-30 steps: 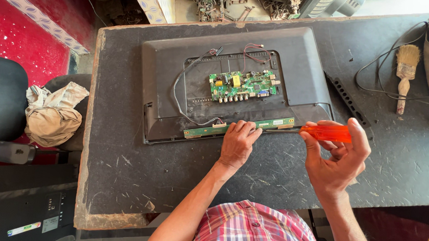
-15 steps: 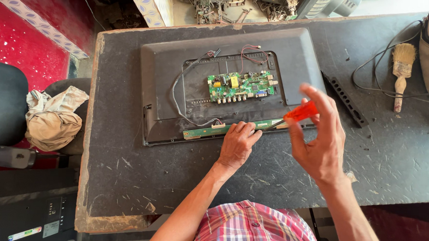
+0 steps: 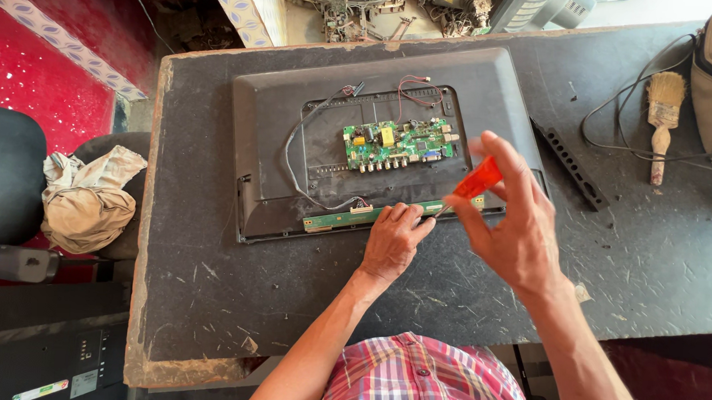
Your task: The person places a green circuit board into the recess of a television back cover on the workbench, aligns it, and uses a screwdriver to drive screws to fasten the board. They handle small screws one at a time and press the board into position while tightening.
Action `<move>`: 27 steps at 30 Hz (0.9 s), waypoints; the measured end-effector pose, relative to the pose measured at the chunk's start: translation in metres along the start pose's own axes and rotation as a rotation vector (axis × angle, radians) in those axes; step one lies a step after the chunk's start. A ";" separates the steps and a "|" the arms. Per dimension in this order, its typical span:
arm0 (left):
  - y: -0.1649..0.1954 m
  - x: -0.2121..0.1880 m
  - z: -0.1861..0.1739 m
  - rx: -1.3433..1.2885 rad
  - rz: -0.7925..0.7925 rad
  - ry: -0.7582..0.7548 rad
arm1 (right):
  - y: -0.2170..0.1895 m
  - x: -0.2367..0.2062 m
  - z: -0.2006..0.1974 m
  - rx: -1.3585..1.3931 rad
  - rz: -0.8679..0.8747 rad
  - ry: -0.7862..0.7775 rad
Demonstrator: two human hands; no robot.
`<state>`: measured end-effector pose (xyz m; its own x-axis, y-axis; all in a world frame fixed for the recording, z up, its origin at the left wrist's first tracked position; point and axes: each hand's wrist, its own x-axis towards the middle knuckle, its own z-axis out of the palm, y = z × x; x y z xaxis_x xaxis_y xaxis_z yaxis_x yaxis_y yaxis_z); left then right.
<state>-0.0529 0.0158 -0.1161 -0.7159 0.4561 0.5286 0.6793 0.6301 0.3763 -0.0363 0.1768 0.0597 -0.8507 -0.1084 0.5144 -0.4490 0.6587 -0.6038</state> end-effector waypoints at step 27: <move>-0.001 -0.005 -0.004 0.111 0.075 -0.061 | -0.005 0.006 0.002 -0.085 -0.080 0.006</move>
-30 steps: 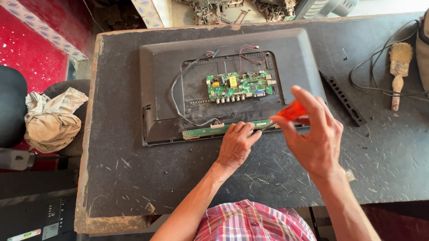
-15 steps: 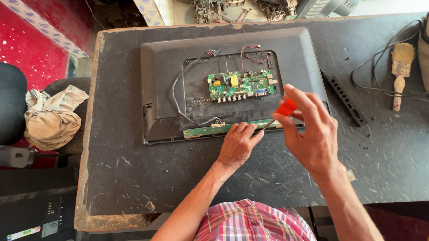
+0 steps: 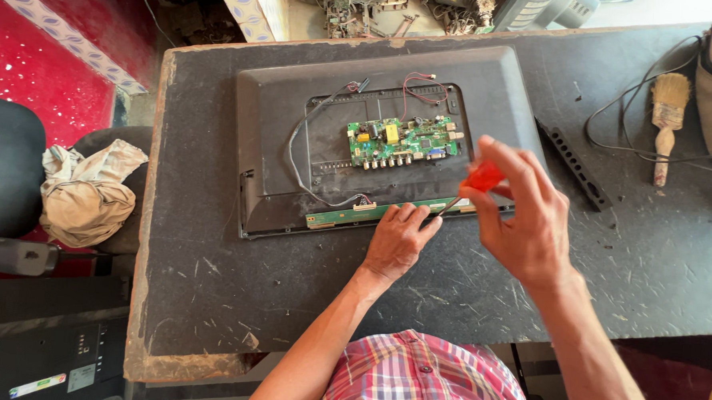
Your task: The person places a green circuit board into the recess of a television back cover on the workbench, aligns it, and uses a screwdriver to drive screws to fasten the board. They handle small screws one at a time and press the board into position while tightening.
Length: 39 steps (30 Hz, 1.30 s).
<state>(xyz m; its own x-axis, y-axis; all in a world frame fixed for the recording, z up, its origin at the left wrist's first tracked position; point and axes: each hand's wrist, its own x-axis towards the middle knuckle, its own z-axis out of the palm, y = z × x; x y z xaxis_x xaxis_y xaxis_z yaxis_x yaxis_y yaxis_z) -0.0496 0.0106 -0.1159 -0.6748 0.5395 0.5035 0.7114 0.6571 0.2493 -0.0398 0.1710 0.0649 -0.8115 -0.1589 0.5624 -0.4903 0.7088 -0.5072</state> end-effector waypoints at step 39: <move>-0.002 -0.070 -0.075 -0.227 -0.399 0.183 | -0.001 -0.018 -0.003 0.307 0.039 0.069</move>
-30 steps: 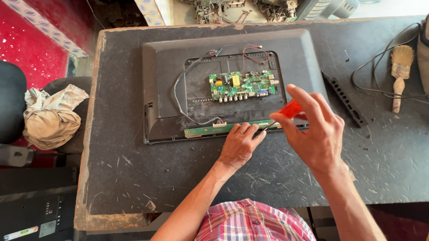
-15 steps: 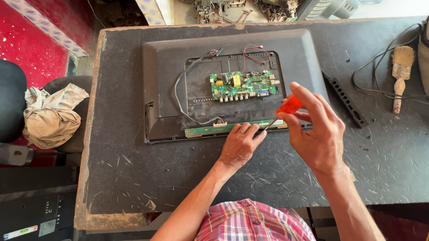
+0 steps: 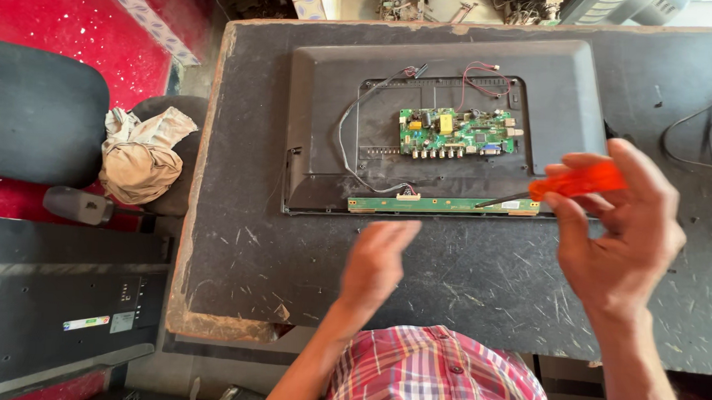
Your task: The person places a green circuit board into the recess of a television back cover on the workbench, aligns it, and uses a screwdriver to drive screws to fasten the board. They handle small screws one at a time and press the board into position while tightening.
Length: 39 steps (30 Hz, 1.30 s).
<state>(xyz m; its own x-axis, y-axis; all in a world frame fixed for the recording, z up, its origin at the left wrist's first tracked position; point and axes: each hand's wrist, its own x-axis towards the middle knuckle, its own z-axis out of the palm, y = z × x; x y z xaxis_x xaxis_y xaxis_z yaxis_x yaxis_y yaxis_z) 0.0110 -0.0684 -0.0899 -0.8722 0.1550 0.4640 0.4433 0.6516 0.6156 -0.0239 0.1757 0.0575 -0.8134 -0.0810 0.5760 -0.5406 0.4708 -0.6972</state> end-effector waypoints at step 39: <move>-0.047 -0.054 0.014 -1.715 -0.907 0.178 | -0.061 -0.091 0.062 0.092 0.080 0.270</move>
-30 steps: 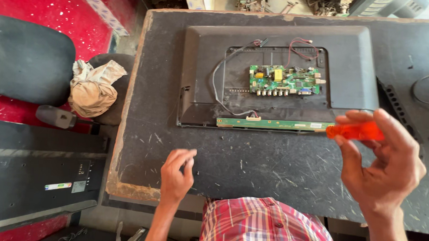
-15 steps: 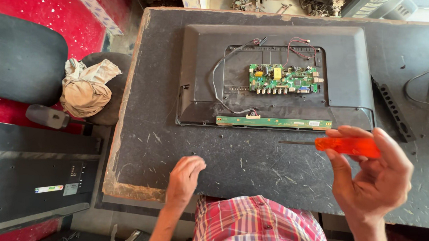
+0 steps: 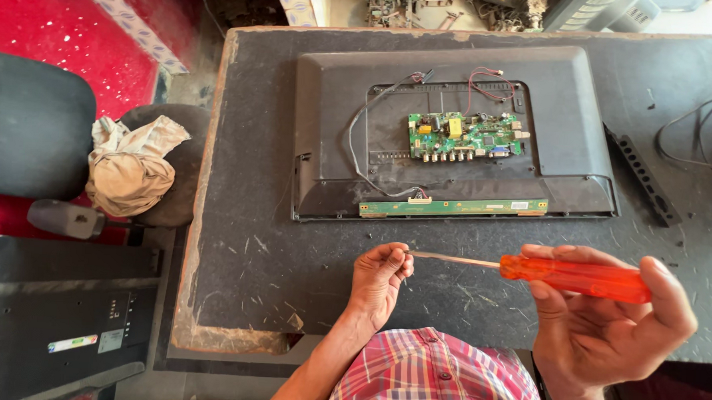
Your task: The person places a green circuit board into the recess of a television back cover on the workbench, aligns it, and uses a screwdriver to drive screws to fasten the board. They handle small screws one at a time and press the board into position while tightening.
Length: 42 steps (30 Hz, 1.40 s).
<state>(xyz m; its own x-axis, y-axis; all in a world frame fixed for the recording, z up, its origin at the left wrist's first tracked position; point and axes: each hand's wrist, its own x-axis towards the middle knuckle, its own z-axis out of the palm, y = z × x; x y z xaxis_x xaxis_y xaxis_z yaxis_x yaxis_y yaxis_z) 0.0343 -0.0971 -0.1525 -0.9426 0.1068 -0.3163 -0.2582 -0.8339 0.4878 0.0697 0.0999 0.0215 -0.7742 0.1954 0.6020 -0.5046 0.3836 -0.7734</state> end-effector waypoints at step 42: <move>0.065 0.035 0.041 1.521 1.017 0.014 | 0.019 0.029 0.025 -0.035 -0.050 -0.090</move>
<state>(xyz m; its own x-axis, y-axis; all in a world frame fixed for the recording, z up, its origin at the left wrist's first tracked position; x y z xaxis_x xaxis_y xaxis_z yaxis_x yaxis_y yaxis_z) -0.0238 -0.1251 -0.0987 -0.8388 -0.0789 0.5387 0.3940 0.5948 0.7007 0.0278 0.0899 0.0194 -0.7806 0.0940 0.6180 -0.5308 0.4223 -0.7348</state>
